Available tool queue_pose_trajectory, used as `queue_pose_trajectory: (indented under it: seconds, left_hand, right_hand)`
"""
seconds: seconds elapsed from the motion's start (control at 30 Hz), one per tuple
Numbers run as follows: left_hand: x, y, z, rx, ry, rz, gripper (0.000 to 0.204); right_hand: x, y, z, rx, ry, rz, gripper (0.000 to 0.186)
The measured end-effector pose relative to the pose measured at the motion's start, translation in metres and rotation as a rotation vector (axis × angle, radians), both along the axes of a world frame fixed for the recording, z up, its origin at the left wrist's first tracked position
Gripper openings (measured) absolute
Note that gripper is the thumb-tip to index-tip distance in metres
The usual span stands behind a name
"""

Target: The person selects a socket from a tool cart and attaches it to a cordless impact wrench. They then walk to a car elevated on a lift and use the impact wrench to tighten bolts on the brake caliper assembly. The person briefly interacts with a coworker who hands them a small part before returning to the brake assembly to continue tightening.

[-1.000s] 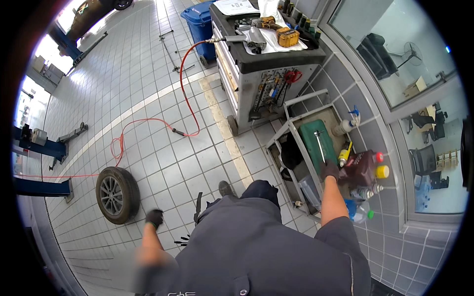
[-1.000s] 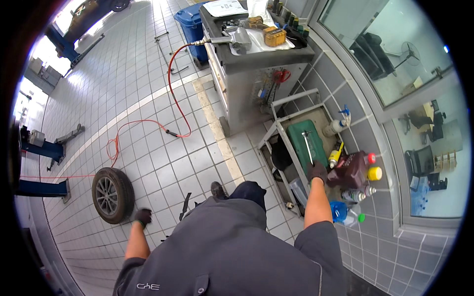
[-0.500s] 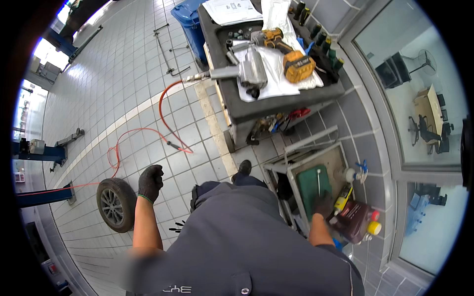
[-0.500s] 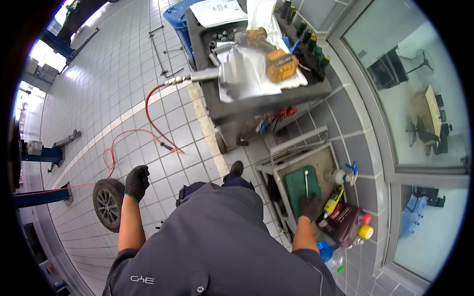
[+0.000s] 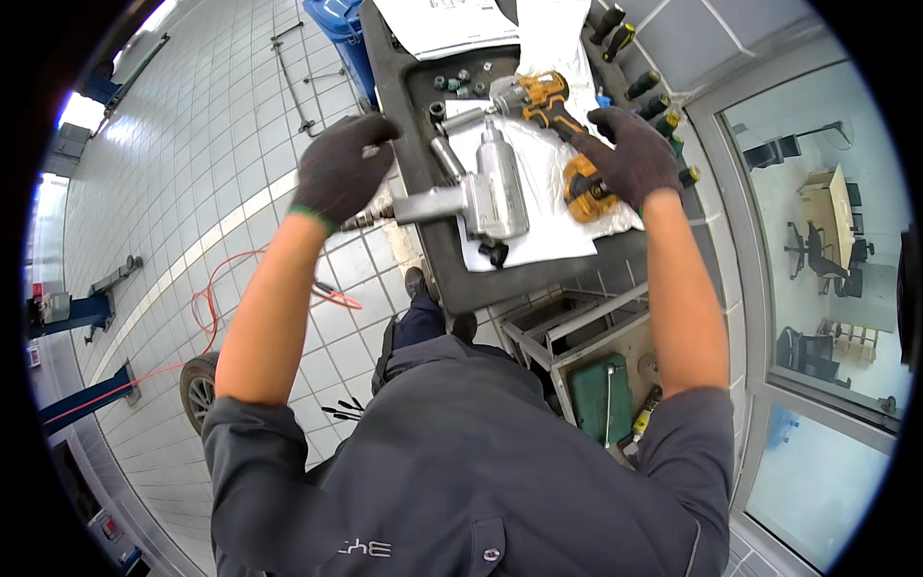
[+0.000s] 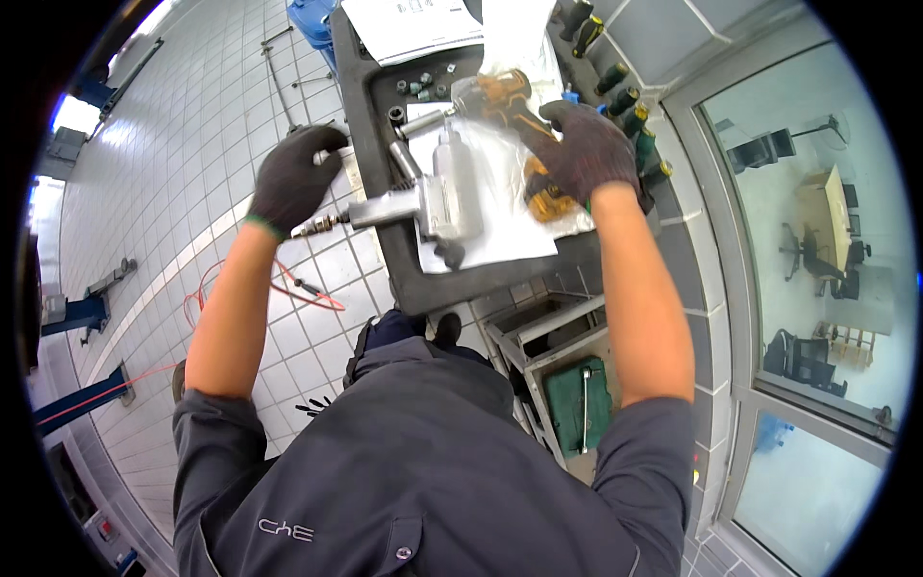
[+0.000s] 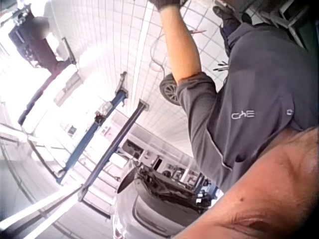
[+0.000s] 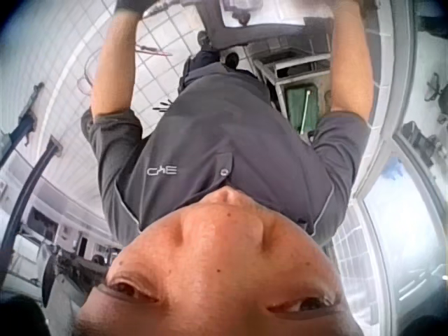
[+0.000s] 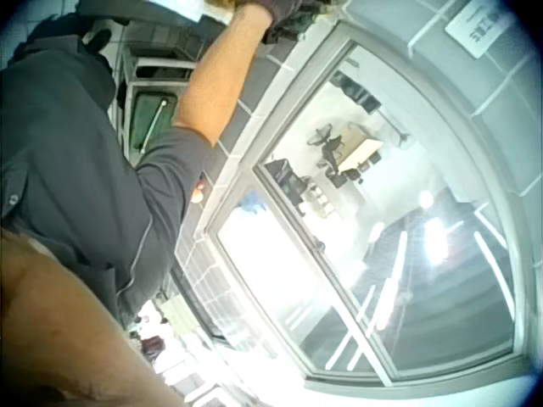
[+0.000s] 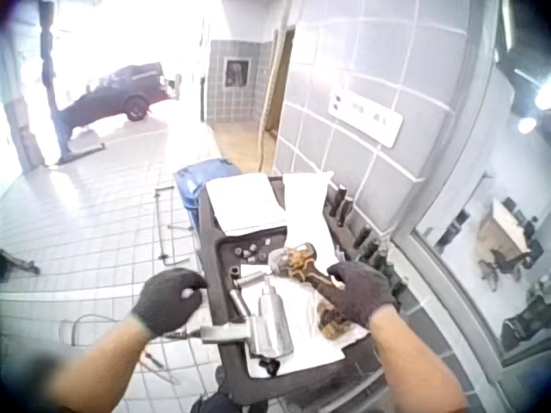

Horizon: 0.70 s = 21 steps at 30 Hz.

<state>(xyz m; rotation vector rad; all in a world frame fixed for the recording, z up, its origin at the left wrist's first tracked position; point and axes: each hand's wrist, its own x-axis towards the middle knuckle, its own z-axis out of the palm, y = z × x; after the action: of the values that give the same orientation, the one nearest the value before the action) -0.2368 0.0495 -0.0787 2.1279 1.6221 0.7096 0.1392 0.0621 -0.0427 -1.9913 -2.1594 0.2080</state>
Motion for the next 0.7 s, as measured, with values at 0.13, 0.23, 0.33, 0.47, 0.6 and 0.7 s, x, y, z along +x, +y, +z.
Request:
queue_pose_trajectory:
  seconds: [0.13, 0.23, 0.33, 0.47, 0.6, 0.7]
  left_hand:
    - [0.065, 0.089, -0.025, 0.072, 0.469, -0.204, 0.028]
    - [0.100, 0.121, -0.040, -0.012, 0.683, -0.362, 0.025]
    - [0.105, 0.129, -0.054, -0.052, 0.618, -0.313, 0.025]
    - [0.103, 0.139, -0.039, -0.174, 0.574, -0.331, 0.032]
    - [0.056, 0.141, -0.017, -0.190, 0.084, -0.152, 0.057]
    - [0.014, 0.103, 0.011, -0.118, -0.610, 0.033, 0.056]
  right_hand:
    - [-0.012, 0.081, -0.024, -0.585, -0.403, -0.139, 0.076]
    - [-0.018, 0.089, -0.042, -0.548, -0.347, -0.228, 0.085]
    - [-0.023, 0.088, -0.044, -0.576, -0.291, -0.270, 0.088]
    - [-0.016, 0.084, -0.042, -0.588, -0.219, -0.262, 0.087]
    - [-0.003, 0.075, -0.041, -0.513, -0.047, -0.251, 0.079]
    - [0.011, 0.060, -0.037, -0.446, 0.111, -0.276, 0.081]
